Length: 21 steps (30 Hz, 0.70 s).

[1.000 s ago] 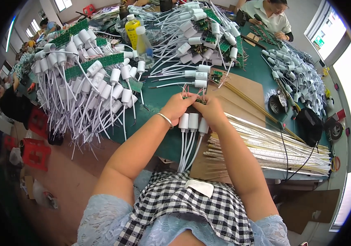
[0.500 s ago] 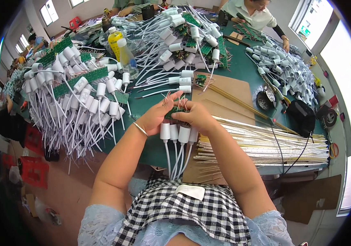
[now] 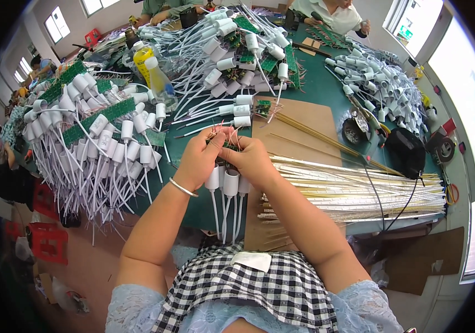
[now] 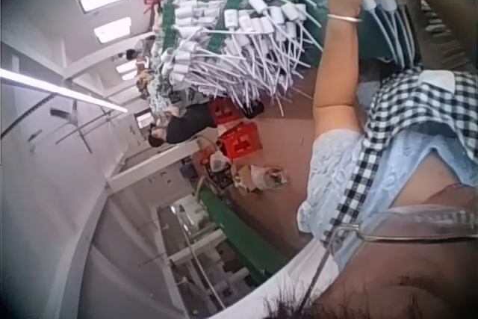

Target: The person assembles electronic components for multiple light bulbs by hand, connecting circuit boards and wiring harnesses into white plastic housings and light bulb bases at a workbench.

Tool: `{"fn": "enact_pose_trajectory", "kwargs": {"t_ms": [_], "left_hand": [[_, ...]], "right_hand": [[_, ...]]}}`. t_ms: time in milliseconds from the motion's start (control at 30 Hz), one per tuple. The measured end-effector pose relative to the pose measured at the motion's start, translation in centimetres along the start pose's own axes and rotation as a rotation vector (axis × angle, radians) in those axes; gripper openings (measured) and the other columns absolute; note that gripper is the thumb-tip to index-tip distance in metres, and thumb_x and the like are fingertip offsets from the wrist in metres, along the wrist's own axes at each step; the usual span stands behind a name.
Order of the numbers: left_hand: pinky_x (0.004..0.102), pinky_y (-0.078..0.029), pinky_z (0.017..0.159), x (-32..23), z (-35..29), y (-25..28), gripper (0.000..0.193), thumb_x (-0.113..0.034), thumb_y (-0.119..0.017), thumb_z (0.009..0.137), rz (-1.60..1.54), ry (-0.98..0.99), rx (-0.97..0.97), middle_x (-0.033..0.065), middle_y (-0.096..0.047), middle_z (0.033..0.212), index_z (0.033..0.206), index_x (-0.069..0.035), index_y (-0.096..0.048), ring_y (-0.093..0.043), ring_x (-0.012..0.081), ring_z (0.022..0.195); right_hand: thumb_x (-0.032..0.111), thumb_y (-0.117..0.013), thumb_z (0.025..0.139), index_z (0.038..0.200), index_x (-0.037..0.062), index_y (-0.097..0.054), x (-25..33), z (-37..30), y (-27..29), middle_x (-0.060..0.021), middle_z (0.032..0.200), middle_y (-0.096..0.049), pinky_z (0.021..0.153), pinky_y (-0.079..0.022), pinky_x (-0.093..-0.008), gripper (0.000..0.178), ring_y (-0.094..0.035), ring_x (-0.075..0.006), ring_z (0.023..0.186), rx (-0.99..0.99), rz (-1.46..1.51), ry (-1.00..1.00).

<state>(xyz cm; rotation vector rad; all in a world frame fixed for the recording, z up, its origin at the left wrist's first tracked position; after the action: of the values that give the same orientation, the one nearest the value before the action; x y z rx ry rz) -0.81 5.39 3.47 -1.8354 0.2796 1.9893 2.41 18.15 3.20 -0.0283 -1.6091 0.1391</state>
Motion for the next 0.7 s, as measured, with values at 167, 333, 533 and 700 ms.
{"fn": "enact_pose_trajectory", "kwargs": {"t_ms": [167,333,533,700], "left_hand": [[0.0264,-0.046,0.078,2.3,0.4,0.6,0.031,-0.024,-0.049,0.094,0.223,-0.096,-0.088,0.0099,-0.065,0.095,0.105,0.004,-0.059,-0.06,0.0143,0.086],[0.0299,-0.047,0.067,2.2,0.9,0.2,0.026,-0.023,-0.052,0.092,0.371,-0.159,-0.192,0.0136,-0.066,0.083,0.099,0.001,-0.061,-0.062,0.0204,0.073],[0.0277,-0.046,0.071,3.0,1.5,0.5,0.026,-0.021,-0.052,0.092,0.595,-0.086,-0.219,0.0109,-0.067,0.09,0.099,0.002,-0.062,-0.061,0.0144,0.081],[0.0355,-0.048,0.079,-0.8,6.2,0.6,0.052,-0.037,-0.062,0.083,0.772,-0.222,0.001,0.0206,-0.064,0.099,0.121,-0.004,-0.05,-0.063,0.0344,0.09]], "right_hand": [[0.018,-0.066,0.084,0.093,0.0,-0.063,-1.7,0.7,0.3,0.0016,0.075,-0.059,0.053,-0.04,-0.0215,0.02,-0.048,-0.0041,0.061,-0.004,0.024,-0.044],[0.016,-0.065,0.085,0.091,0.0,-0.064,-1.8,1.3,0.5,0.0011,0.073,-0.059,0.051,-0.038,-0.021,0.017,-0.047,-0.004,0.06,-0.012,-0.048,-0.102],[0.019,-0.063,0.083,0.086,0.0004,-0.065,-2.5,2.4,0.6,-0.0011,0.069,-0.062,0.052,-0.043,-0.027,0.019,-0.05,-0.0089,0.057,-0.085,-0.205,-0.086],[0.017,-0.061,0.084,0.091,0.001,-0.064,-2.5,5.3,-0.2,-0.0028,0.077,-0.063,0.056,-0.043,-0.0261,0.017,-0.053,-0.0099,0.064,-0.161,0.141,0.023]]}}
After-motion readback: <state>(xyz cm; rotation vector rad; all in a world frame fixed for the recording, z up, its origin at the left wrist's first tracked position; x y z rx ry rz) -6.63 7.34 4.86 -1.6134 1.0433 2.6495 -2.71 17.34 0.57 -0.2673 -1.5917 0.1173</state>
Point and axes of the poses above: each hand's wrist, its own z-axis towards the middle knuckle, its own y-axis out of the back of the hand, x = y × z, the point moved 2 cm from there along z, towards the middle knuckle
